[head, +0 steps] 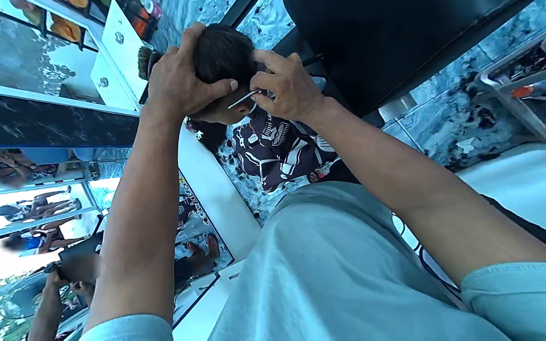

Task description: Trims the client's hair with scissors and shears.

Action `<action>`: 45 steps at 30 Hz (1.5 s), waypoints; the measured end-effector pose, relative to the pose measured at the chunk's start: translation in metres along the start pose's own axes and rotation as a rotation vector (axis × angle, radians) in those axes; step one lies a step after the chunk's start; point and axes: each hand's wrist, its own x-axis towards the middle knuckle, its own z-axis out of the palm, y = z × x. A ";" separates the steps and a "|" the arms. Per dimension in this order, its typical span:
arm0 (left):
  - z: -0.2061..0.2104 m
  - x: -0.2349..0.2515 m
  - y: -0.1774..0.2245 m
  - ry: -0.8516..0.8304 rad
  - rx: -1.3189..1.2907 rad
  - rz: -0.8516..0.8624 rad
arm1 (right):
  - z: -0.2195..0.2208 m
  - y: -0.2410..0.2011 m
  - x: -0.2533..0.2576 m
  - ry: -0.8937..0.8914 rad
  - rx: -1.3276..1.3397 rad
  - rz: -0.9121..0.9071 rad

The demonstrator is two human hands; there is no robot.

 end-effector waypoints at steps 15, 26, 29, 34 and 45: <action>0.000 0.018 -0.021 -0.048 -0.137 -0.007 | -0.020 0.007 0.047 -0.239 -0.072 -0.086; 0.008 0.025 -0.031 -0.060 -0.204 0.003 | -0.021 0.012 0.055 -0.275 -0.064 -0.105; 0.008 0.027 -0.033 -0.064 -0.210 0.014 | -0.021 0.013 0.057 -0.278 -0.064 -0.100; 0.009 0.029 -0.033 -0.064 -0.213 0.025 | -0.021 0.015 0.057 -0.279 -0.072 -0.088; 0.009 0.036 -0.035 -0.086 -0.221 0.023 | -0.022 0.020 0.061 -0.291 -0.063 -0.095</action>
